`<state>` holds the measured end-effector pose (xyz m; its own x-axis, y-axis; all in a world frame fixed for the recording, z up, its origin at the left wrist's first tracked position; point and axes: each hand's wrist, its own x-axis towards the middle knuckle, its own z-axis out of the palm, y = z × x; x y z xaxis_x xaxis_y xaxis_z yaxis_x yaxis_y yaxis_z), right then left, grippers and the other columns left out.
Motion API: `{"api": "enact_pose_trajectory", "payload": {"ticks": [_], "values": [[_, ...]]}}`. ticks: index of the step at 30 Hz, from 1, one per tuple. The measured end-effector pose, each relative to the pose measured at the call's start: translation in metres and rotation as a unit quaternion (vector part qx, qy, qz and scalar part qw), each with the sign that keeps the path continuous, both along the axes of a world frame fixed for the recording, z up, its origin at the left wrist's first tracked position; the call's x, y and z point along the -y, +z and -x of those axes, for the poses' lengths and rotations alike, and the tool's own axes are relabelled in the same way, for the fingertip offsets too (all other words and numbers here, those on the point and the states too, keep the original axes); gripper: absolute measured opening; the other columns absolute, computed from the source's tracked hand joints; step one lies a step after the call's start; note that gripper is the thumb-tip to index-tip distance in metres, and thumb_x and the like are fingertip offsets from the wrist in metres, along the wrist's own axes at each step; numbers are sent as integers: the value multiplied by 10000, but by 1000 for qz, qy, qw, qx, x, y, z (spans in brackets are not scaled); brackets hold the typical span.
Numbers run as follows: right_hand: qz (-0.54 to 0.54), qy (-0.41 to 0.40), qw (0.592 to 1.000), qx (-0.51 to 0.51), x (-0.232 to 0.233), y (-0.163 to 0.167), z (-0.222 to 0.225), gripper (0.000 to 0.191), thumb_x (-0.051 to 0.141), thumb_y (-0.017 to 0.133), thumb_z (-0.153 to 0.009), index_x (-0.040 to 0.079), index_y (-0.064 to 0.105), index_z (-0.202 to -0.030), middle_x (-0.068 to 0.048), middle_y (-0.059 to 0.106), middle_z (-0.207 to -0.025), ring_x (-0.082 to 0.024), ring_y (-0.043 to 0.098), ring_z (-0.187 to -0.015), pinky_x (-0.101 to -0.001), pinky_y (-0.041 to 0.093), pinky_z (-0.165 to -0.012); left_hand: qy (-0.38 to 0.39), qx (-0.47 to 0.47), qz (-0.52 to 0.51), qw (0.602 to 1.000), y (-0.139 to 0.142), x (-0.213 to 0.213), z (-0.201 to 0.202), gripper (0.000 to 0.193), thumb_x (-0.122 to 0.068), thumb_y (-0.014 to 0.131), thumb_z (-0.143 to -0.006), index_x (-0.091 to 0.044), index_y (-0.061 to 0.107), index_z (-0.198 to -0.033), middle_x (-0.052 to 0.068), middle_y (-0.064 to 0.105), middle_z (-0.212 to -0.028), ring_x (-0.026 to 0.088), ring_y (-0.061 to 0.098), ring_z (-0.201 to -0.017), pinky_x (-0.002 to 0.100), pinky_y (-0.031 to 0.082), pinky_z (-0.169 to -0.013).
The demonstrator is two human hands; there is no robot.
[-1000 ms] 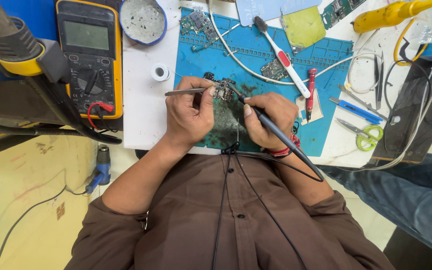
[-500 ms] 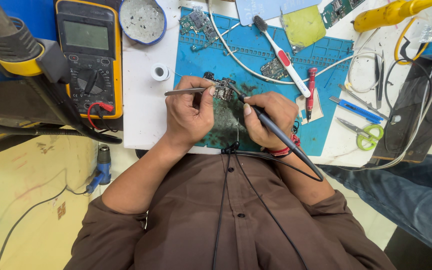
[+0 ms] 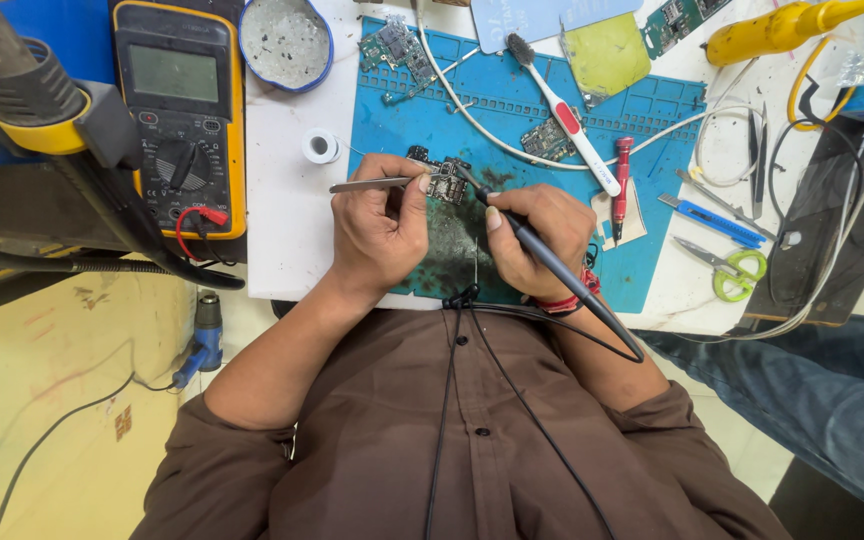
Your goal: The person solders a small circuit board on a workbench, holding the board with tweezers in one hand and a soldering iron in the other while feeding solder wire to the joints. They reposition the board and continue soldering different points, then set the iron down and pick up a marker at the end.
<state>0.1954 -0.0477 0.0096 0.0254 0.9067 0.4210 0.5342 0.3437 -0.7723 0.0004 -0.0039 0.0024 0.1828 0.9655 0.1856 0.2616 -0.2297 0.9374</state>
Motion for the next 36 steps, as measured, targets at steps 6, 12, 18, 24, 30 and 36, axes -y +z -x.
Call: {"api": "enact_pose_trajectory", "payload": {"ticks": [6,12,18,24,30,36], "values": [[5,-5,1000,6,0,1,-1,108,26,731,-866,10,702,-968,-120,676,-773,-257,658,-658,-346,487,-617,5,-8,-11,1000,0,0,0,61,-2,669,-1033,-10,623,-1072,55,683,-869,65,614,-660,226,478,-566],[-4,10,1000,-1,0,2,0,112,29,723,-876,15,695,-984,-119,686,-800,-259,670,-683,-345,500,-635,-1,-8,-7,1000,0,0,0,58,-2,663,-1030,-6,615,-1063,55,684,-864,60,607,-639,222,465,-551],[4,7,1000,9,0,2,0,125,23,727,-854,17,706,-977,-120,675,-777,-259,650,-656,-348,484,-619,2,-6,-3,1000,0,0,0,58,-6,662,-1034,-7,614,-1066,49,680,-854,60,611,-645,224,470,-558],[8,4,1000,10,0,2,0,136,24,731,-847,20,711,-982,-120,670,-772,-258,652,-657,-347,484,-619,5,-9,-5,1000,0,1,0,56,-6,666,-1030,-6,621,-1063,57,682,-869,62,608,-643,227,470,-557],[12,1,1000,10,0,1,1,137,27,738,-849,19,710,-983,-120,674,-770,-256,661,-661,-347,491,-622,6,-17,-10,1000,0,0,0,57,-6,675,-1025,-7,625,-1054,53,672,-846,66,593,-624,233,460,-550],[7,0,1000,11,-1,3,1,134,21,737,-849,15,710,-980,-125,685,-782,-262,666,-667,-349,496,-625,7,-19,-7,1000,1,-1,0,57,-6,673,-1023,-12,624,-1051,48,674,-839,66,597,-625,232,464,-552]]}}
